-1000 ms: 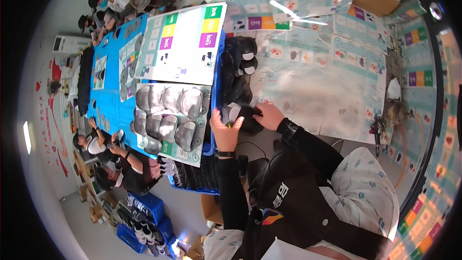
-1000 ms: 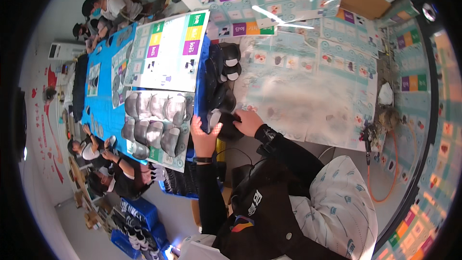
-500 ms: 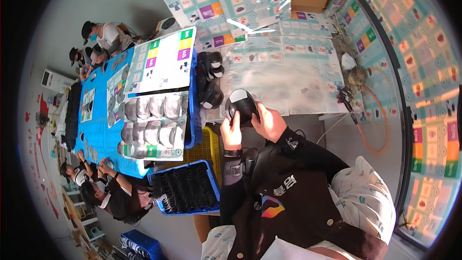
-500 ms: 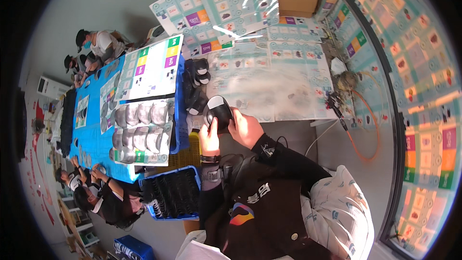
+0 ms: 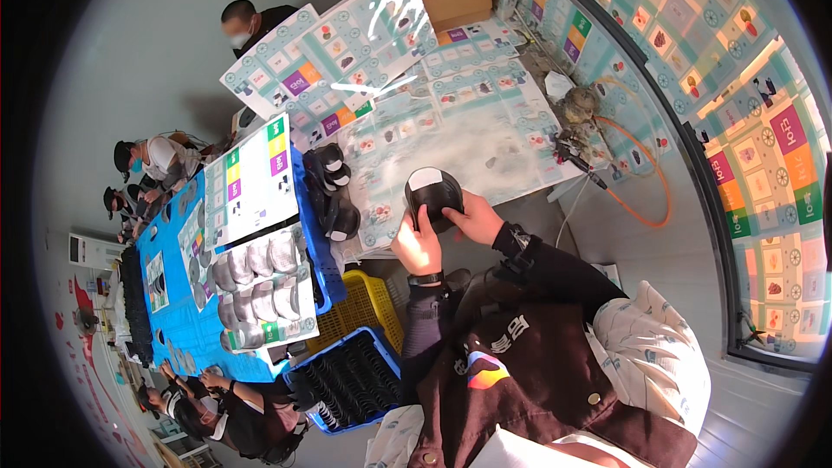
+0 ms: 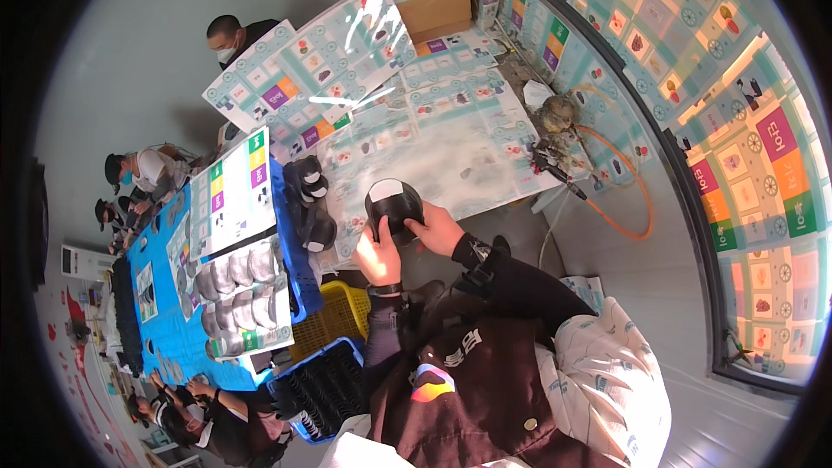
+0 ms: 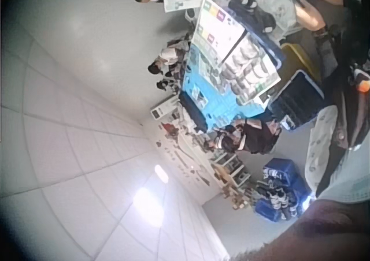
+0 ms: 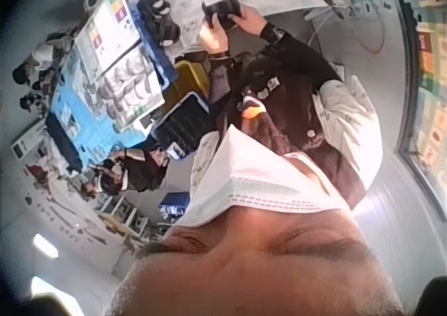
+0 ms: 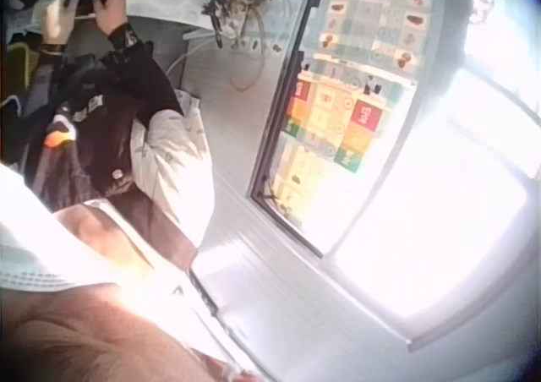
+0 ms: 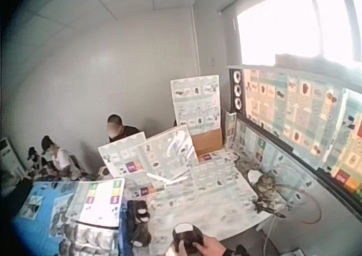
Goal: The person is seen picking up shoe components and using a handheld glue applicator or heating tool to process the materials in a shoe manufacturing facility.
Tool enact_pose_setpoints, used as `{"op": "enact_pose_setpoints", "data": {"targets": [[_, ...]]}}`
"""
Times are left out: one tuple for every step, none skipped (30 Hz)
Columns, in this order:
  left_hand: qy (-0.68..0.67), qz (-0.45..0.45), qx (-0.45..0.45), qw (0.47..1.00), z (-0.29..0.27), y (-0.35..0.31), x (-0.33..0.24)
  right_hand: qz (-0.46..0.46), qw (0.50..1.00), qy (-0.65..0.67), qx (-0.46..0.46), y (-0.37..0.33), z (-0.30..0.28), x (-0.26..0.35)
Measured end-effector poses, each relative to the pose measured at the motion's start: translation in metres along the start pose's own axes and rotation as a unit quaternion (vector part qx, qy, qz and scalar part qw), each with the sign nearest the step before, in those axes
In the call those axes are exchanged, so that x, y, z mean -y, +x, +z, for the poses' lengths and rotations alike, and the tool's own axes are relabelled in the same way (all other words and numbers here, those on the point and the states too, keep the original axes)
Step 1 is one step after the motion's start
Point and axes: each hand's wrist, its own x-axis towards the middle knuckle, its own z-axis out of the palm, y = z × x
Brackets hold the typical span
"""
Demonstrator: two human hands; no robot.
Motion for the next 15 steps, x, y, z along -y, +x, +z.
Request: {"op": "enact_pose_setpoints", "data": {"targets": [[-0.001,0.001,0.007,1.0,0.015,0.003,0.005,0.012,1.0,-0.009,0.011,0.004,-0.013,-0.008],[0.047,0.006,0.031,0.998,0.029,0.009,0.013,0.016,1.0,-0.008,0.004,0.008,-0.029,-0.024],[0.094,0.013,0.058,0.994,0.046,0.015,0.025,-0.022,0.992,-0.123,0.026,0.011,-0.053,-0.046],[0.127,0.022,0.079,0.988,0.056,0.019,0.049,-0.06,0.968,-0.236,0.057,0.008,-0.074,-0.06],[0.168,0.016,0.123,0.978,0.06,0.02,0.079,-0.039,0.938,-0.326,0.109,0.004,-0.107,-0.058],[0.167,0.004,0.163,0.972,0.068,0.018,0.11,-0.01,0.904,-0.405,0.135,0.0,-0.147,-0.062],[0.204,-0.005,0.191,0.96,0.076,0.013,0.143,0.068,0.853,-0.505,0.116,-0.002,-0.188,-0.081],[0.208,-0.05,0.235,0.948,0.078,0.005,0.174,0.123,0.809,-0.569,0.082,-0.001,-0.229,-0.104],[0.208,-0.073,0.278,0.935,0.088,0.001,0.168,0.142,0.791,-0.595,0.02,-0.011,-0.281,-0.135],[0.216,-0.077,0.29,0.929,0.095,-0.007,0.178,0.173,0.785,-0.595,0.01,-0.013,-0.323,-0.151],[0.226,-0.085,0.301,0.923,0.102,-0.016,0.192,0.201,0.778,-0.596,0.006,-0.009,-0.347,-0.163],[0.231,-0.093,0.303,0.92,0.112,-0.018,0.192,0.204,0.779,-0.593,0.015,-0.005,-0.356,-0.167],[0.238,-0.12,0.339,0.902,0.123,-0.02,0.192,0.173,0.794,-0.583,-0.017,-0.001,-0.363,-0.172],[0.244,-0.147,0.374,0.883,0.132,-0.022,0.191,0.142,0.807,-0.571,-0.051,0.004,-0.368,-0.177],[0.248,-0.152,0.378,0.879,0.147,-0.023,0.186,0.147,0.809,-0.568,-0.045,0.013,-0.372,-0.183]]}}
